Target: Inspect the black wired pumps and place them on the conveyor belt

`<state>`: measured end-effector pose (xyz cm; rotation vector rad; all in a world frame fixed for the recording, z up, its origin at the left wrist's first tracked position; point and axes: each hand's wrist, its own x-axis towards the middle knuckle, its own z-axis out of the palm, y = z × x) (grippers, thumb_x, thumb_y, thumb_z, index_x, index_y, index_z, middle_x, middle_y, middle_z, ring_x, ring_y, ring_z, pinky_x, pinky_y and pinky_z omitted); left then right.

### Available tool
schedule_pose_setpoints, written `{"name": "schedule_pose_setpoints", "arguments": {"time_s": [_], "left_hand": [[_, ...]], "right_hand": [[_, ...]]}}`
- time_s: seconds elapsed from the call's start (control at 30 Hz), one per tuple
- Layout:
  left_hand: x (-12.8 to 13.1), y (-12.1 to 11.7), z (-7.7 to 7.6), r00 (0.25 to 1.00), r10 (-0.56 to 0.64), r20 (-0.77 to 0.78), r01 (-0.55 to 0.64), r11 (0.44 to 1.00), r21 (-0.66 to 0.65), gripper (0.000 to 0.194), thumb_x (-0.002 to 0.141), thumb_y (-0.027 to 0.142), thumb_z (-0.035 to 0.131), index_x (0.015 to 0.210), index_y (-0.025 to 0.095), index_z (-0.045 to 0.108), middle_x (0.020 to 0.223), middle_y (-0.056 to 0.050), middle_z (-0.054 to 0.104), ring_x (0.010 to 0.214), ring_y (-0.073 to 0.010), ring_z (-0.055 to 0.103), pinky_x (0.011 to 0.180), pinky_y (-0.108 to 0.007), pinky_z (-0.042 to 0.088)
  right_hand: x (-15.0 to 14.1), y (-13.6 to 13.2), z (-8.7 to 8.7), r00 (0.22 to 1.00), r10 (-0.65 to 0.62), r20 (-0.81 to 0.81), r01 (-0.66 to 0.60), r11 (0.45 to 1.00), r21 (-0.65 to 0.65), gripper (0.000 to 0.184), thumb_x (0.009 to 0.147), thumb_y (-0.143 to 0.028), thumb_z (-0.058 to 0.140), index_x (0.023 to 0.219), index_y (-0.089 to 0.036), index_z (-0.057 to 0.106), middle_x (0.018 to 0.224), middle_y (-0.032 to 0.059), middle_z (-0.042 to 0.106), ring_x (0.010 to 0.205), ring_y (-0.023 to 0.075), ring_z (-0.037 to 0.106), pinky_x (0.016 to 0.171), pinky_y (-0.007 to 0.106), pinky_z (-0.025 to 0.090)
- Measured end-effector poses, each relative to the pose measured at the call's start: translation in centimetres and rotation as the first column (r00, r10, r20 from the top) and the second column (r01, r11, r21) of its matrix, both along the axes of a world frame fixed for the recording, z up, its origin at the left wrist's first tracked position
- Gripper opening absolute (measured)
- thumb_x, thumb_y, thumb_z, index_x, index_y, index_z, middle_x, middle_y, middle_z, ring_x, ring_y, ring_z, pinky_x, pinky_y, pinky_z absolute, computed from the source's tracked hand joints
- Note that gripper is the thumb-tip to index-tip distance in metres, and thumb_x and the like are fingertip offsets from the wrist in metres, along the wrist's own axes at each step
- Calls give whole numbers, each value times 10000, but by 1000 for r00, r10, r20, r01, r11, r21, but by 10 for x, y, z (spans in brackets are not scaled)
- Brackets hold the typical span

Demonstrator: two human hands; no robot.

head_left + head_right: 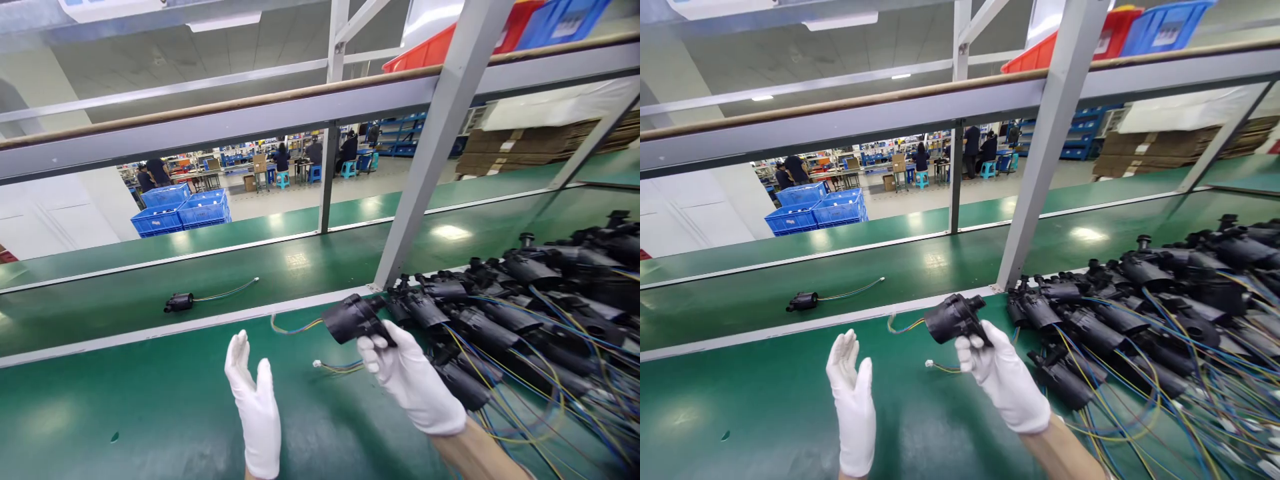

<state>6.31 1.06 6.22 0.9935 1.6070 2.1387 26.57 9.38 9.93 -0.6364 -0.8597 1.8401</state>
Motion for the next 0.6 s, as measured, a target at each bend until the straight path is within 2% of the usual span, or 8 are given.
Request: {"name": "schedule_pose_setpoints", "arguments": {"time_s": [0.07,0.17,0.3,0.4,0.5,0.53,0.6], "left_hand": [[0,-1,1,1000,2,17,-2,1000,-1,505,947,396,545,1407,273,377,1493,-110,425,1392,-243,411,1193,-452,303],[0,0,1,999,7,48,-6,1000,-12,487,946,415,540,1389,263,405,1469,-115,455,1373,-249,435,1190,-466,305],[-1,2,-1,998,0,66,2,999,-33,475,944,420,534,1374,256,419,1456,-121,473,1360,-256,452,1180,-488,316],[0,3,-4,998,-9,61,13,998,-62,464,948,419,519,1370,255,419,1453,-123,479,1357,-258,457,1171,-488,334],[1,4,-7,998,-26,63,32,995,-92,461,949,420,506,1369,252,418,1446,-128,487,1352,-262,465,1165,-498,341],[2,5,-9,997,-33,63,40,994,-99,461,947,420,505,1367,251,420,1443,-129,491,1349,-265,469,1164,-503,342],[3,7,-12,997,-44,62,51,992,-115,459,938,419,509,1356,248,428,1434,-132,501,1340,-271,479,1159,-510,348]], "right_hand": [[-4,10,4,996,18,-82,-25,996,-84,453,670,-487,872,616,-223,508,632,-14,603,506,110,567,468,192,559],[-9,20,2,998,12,-54,-14,999,-49,453,680,-474,860,615,-227,486,611,-22,568,502,98,563,452,165,553],[-14,34,3,998,-19,62,14,997,82,474,740,-552,785,609,-227,465,613,-6,567,513,116,573,463,209,563],[-13,66,17,971,-119,207,65,965,253,514,794,-636,700,609,-223,456,639,13,606,558,149,610,518,277,578],[-5,123,47,872,-313,375,123,883,452,469,918,-587,598,680,-191,514,692,6,639,637,158,651,625,314,584],[-2,145,59,811,-390,437,128,846,517,402,962,-515,582,765,-165,573,737,1,651,658,151,656,654,322,581],[6,188,86,633,-545,550,107,765,635,273,997,-403,580,953,-141,640,857,15,677,712,148,661,702,330,575]]}}
